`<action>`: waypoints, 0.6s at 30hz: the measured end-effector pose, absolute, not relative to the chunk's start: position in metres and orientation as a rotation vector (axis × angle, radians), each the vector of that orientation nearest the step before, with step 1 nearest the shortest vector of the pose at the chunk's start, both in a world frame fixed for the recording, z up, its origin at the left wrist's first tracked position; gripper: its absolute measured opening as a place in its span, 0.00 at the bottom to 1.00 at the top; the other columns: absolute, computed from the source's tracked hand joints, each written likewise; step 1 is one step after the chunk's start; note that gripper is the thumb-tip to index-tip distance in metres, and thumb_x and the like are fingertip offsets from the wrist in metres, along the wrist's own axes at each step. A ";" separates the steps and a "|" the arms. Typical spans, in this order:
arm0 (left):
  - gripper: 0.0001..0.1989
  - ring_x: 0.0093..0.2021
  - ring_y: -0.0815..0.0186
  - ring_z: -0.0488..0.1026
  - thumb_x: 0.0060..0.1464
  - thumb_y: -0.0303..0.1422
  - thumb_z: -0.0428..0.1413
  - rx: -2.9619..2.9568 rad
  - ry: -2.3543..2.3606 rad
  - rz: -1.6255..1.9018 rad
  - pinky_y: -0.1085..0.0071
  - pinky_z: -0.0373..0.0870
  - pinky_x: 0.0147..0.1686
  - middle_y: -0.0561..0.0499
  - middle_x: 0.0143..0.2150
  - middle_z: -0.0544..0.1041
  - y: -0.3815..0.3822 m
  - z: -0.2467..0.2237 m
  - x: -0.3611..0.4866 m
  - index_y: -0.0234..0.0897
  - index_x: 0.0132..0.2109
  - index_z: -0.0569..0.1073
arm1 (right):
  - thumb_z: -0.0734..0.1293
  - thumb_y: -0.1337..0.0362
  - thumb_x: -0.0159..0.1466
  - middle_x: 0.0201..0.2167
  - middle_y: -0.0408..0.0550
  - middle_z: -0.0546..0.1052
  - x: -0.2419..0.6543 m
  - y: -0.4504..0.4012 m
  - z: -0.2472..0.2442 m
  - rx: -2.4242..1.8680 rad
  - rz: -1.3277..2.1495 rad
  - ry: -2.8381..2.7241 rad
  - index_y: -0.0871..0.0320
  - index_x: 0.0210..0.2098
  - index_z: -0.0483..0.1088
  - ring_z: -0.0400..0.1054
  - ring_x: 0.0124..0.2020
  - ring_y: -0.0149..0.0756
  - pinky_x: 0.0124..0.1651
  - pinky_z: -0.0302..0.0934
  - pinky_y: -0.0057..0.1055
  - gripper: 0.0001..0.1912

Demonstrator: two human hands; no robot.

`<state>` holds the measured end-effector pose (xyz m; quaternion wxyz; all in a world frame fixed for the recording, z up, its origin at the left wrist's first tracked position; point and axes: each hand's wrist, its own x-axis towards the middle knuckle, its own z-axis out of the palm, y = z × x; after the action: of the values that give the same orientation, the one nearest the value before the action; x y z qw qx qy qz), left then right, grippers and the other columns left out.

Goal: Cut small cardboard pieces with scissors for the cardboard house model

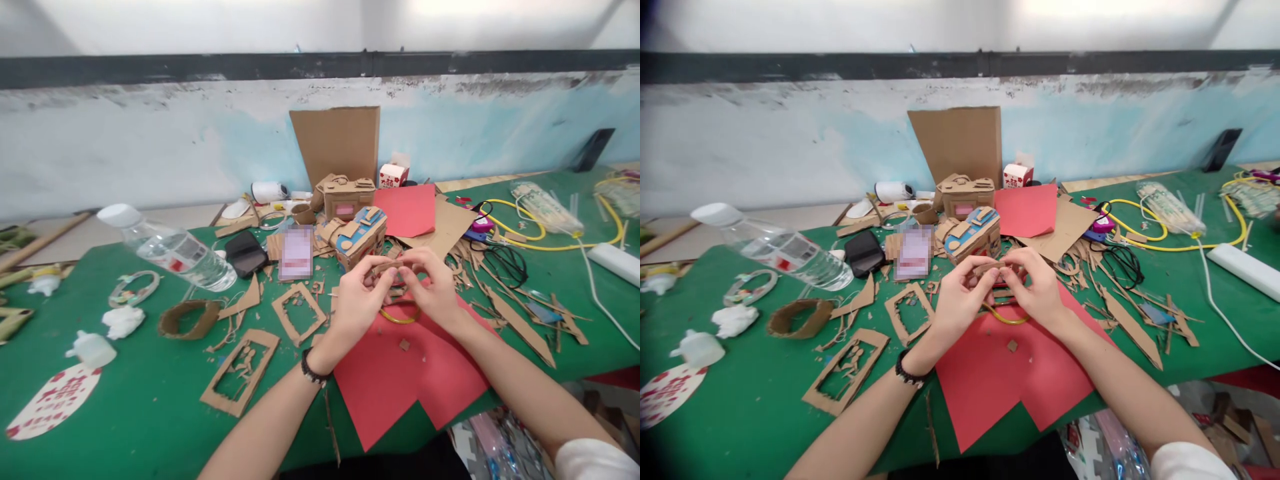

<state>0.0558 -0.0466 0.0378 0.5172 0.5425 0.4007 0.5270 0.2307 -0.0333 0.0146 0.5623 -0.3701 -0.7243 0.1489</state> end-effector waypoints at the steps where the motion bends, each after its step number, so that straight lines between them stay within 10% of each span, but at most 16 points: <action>1: 0.16 0.22 0.71 0.75 0.62 0.43 0.68 1.305 0.980 1.290 0.75 0.71 0.22 0.51 0.37 0.83 -0.047 0.035 0.056 0.38 0.48 0.76 | 0.69 0.59 0.77 0.41 0.47 0.79 0.230 -0.034 0.015 -0.885 0.378 -1.689 0.51 0.46 0.75 0.77 0.40 0.37 0.36 0.73 0.32 0.04; 9: 0.16 0.22 0.72 0.76 0.65 0.44 0.65 1.351 1.043 1.400 0.75 0.73 0.22 0.50 0.40 0.82 -0.047 0.035 0.052 0.40 0.53 0.77 | 0.66 0.61 0.78 0.36 0.45 0.79 0.230 -0.036 0.011 -0.795 0.334 -1.792 0.53 0.41 0.73 0.77 0.37 0.37 0.40 0.74 0.34 0.08; 18: 0.18 0.20 0.73 0.74 0.63 0.43 0.67 1.322 0.927 1.383 0.75 0.72 0.22 0.54 0.35 0.78 -0.043 0.043 0.048 0.39 0.55 0.80 | 0.71 0.69 0.75 0.50 0.50 0.85 0.242 -0.031 0.019 -0.598 0.235 -1.898 0.50 0.58 0.77 0.83 0.51 0.40 0.53 0.80 0.39 0.15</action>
<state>0.0483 -0.0432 0.0431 0.4861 0.5434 0.3809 0.5686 0.2420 -0.0307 0.0194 0.5388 -0.2516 -0.7979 0.0988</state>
